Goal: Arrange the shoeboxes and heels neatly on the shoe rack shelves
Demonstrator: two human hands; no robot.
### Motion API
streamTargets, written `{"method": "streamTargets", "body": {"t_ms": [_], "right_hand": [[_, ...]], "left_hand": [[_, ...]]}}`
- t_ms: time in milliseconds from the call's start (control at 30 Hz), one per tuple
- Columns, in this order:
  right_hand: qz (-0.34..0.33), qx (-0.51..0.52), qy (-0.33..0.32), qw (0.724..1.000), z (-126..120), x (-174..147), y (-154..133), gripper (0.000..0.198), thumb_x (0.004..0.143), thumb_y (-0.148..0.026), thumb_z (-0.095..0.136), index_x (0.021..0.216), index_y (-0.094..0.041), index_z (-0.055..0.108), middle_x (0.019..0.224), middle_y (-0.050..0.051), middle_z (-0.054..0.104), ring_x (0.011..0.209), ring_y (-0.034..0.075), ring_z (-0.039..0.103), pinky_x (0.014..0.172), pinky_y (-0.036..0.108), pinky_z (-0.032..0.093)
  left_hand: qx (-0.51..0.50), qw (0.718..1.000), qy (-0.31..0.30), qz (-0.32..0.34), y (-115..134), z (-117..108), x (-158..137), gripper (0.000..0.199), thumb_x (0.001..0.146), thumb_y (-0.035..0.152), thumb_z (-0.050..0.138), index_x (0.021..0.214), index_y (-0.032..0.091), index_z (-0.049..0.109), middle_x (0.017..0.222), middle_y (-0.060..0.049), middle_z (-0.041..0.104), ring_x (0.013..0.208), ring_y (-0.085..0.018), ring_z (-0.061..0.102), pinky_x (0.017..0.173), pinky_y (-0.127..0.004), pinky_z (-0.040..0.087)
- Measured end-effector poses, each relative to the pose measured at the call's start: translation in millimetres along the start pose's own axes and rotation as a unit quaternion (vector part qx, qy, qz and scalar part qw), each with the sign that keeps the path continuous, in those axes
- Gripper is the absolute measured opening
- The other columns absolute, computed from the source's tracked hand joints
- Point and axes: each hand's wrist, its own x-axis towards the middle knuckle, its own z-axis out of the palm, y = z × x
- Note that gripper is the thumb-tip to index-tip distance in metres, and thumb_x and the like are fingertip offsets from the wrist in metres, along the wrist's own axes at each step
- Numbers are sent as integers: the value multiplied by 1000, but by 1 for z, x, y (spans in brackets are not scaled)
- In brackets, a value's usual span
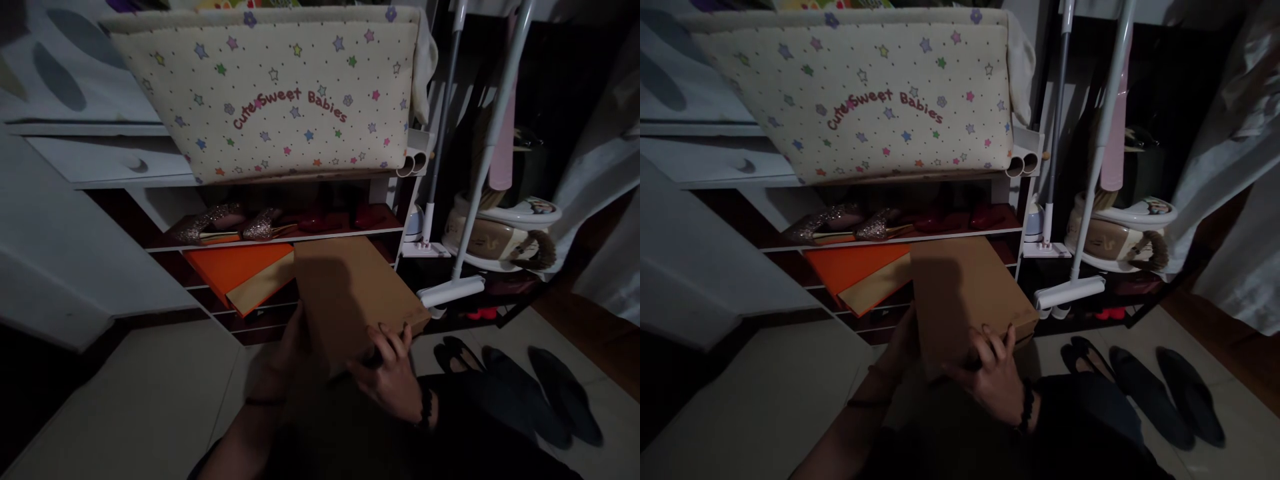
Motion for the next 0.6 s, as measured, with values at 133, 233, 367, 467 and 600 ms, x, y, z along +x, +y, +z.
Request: {"method": "streamTargets", "body": {"t_ms": [133,233,367,467,600], "right_hand": [[56,52,61,995,-19,-10,-2,104,77,-26,84,162,-54,30,165,10,27,141,43,40,115,84,25],[117,85,99,985,-27,-15,-1,125,72,-28,85,168,-48,6,170,12,16,149,45,32,116,83,26],[271,169,118,940,-22,-31,-1,135,68,-42,89,171,-31,2,167,19,21,151,48,30,117,76,33],[388,245,129,879,-17,-42,1,137,68,-47,91,172,-26,4,170,20,22,155,46,30,120,69,34],[471,378,165,780,-19,-36,7,137,69,-50,93,172,-29,4,172,19,25,155,42,36,120,61,39]], "left_hand": [[-31,998,14,47,-3,-13,8,59,105,54,49,142,11,65,122,-17,78,116,-33,73,111,-47,51],[-34,997,-34,67,-8,-16,13,52,102,51,58,141,16,66,130,-13,76,128,-34,67,116,-47,48],[35,995,-69,57,-18,-15,17,55,99,59,60,138,21,68,133,-13,74,132,-35,65,114,-50,50],[92,992,-60,59,-24,-19,22,60,94,65,65,138,24,68,139,-15,71,129,-35,66,107,-51,54],[140,984,-13,107,-28,-30,30,57,88,56,77,136,25,69,144,-13,68,131,-34,65,107,-49,55]]}}
